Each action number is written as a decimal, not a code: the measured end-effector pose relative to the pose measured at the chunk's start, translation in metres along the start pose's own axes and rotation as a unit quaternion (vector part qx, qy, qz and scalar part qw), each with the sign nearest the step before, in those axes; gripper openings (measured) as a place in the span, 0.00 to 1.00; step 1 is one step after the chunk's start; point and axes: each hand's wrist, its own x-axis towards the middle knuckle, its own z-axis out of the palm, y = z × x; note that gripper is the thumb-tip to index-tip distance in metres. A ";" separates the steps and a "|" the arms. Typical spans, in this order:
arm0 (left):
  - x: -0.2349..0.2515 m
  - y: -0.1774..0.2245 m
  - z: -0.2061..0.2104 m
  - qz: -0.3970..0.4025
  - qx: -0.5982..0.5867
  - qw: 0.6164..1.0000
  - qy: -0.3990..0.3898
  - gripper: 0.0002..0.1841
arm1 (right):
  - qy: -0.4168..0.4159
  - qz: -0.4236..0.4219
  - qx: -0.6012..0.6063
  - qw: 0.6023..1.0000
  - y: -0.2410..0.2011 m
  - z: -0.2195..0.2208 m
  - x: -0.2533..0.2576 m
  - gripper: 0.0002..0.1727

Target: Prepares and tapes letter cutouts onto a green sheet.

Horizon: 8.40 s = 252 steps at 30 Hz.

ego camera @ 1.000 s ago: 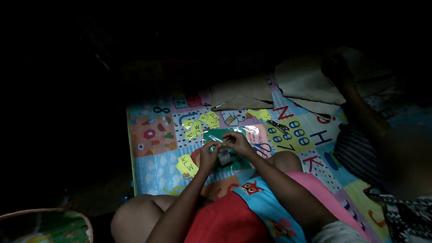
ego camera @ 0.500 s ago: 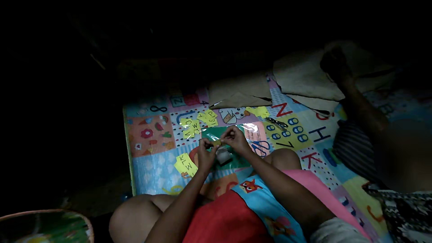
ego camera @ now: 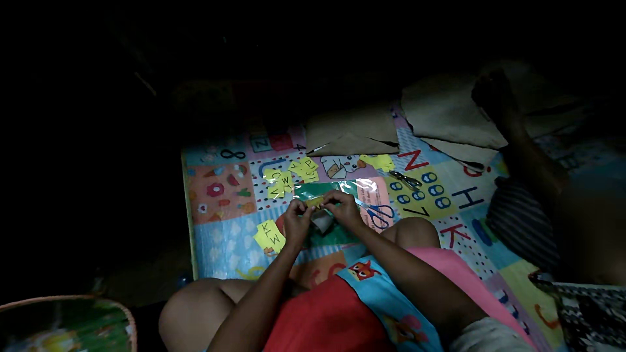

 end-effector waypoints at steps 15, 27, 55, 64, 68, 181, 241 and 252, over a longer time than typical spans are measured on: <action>0.000 -0.008 -0.001 0.133 0.043 0.990 0.001 0.07 | -0.017 -0.042 -0.019 0.999 0.005 -0.002 0.005 0.08; 0.003 -0.002 -0.006 0.131 0.069 0.989 -0.021 0.11 | -0.034 -0.058 -0.036 0.997 0.002 -0.009 0.010 0.09; 0.002 0.013 -0.009 0.080 0.089 0.992 -0.030 0.08 | -0.054 -0.042 -0.071 0.995 -0.005 -0.017 0.009 0.09; 0.001 0.014 -0.008 0.085 0.098 0.991 -0.026 0.08 | -0.054 -0.035 -0.085 0.994 -0.006 -0.017 0.010 0.08; 0.000 0.017 -0.007 0.070 0.101 0.992 -0.026 0.08 | -0.056 -0.025 -0.085 0.995 -0.008 -0.017 0.010 0.07; -0.019 -0.017 0.017 -0.245 -0.049 0.930 -0.271 0.39 | 0.021 0.332 0.052 0.942 0.023 -0.004 0.003 0.08; -0.023 -0.029 0.013 -0.159 -0.003 0.944 -0.290 0.34 | -0.342 0.317 -0.417 0.780 0.035 -0.167 0.010 0.15; -0.026 -0.029 0.013 -0.154 -0.005 0.949 -0.275 0.34 | -0.447 0.307 -0.271 0.795 0.040 -0.139 -0.012 0.22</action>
